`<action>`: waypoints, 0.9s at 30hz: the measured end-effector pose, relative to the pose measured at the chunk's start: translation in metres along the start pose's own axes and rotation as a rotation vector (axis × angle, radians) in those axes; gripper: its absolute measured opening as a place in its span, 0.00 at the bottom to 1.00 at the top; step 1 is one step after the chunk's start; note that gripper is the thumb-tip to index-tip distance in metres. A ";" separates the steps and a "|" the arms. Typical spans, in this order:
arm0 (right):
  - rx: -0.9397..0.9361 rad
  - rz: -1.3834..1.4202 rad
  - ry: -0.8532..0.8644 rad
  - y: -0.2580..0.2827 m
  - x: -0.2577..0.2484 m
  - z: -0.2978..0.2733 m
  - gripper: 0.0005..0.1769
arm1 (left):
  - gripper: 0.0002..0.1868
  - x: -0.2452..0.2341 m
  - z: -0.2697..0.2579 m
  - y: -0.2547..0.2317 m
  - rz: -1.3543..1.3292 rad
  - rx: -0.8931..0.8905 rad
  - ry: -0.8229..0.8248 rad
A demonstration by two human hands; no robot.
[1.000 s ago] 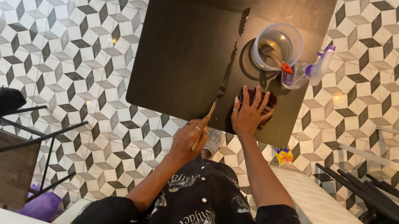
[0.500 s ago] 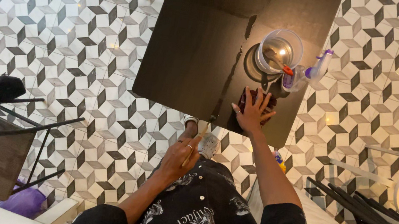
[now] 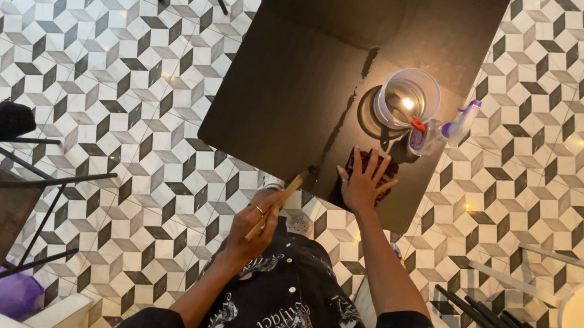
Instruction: The person applies a dark liquid from a container onto a table surface using a brush and then wipes the area with a cloth.
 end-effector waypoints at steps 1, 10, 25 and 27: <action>-0.009 -0.003 -0.012 0.001 -0.002 0.001 0.39 | 0.17 0.001 0.006 0.001 -0.022 0.002 -0.015; 0.124 -0.035 -0.281 0.031 -0.014 0.013 0.18 | 0.16 0.011 0.083 0.017 -0.203 -0.184 0.036; 0.235 -0.152 -0.530 0.053 -0.015 0.038 0.11 | 0.16 0.066 0.288 -0.014 -0.161 -0.063 0.113; 0.245 -0.154 -0.539 0.053 -0.017 0.040 0.11 | 0.15 0.084 0.310 -0.018 -0.146 -0.037 0.085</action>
Point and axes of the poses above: each hand's wrist, its own z-axis towards the middle knuckle, its own x-axis out of the palm, y = z × x, the point moved 1 cm from there along z, towards the middle knuckle, and after that the axes turned 13 degrees about -x, right-handed, at the moved point
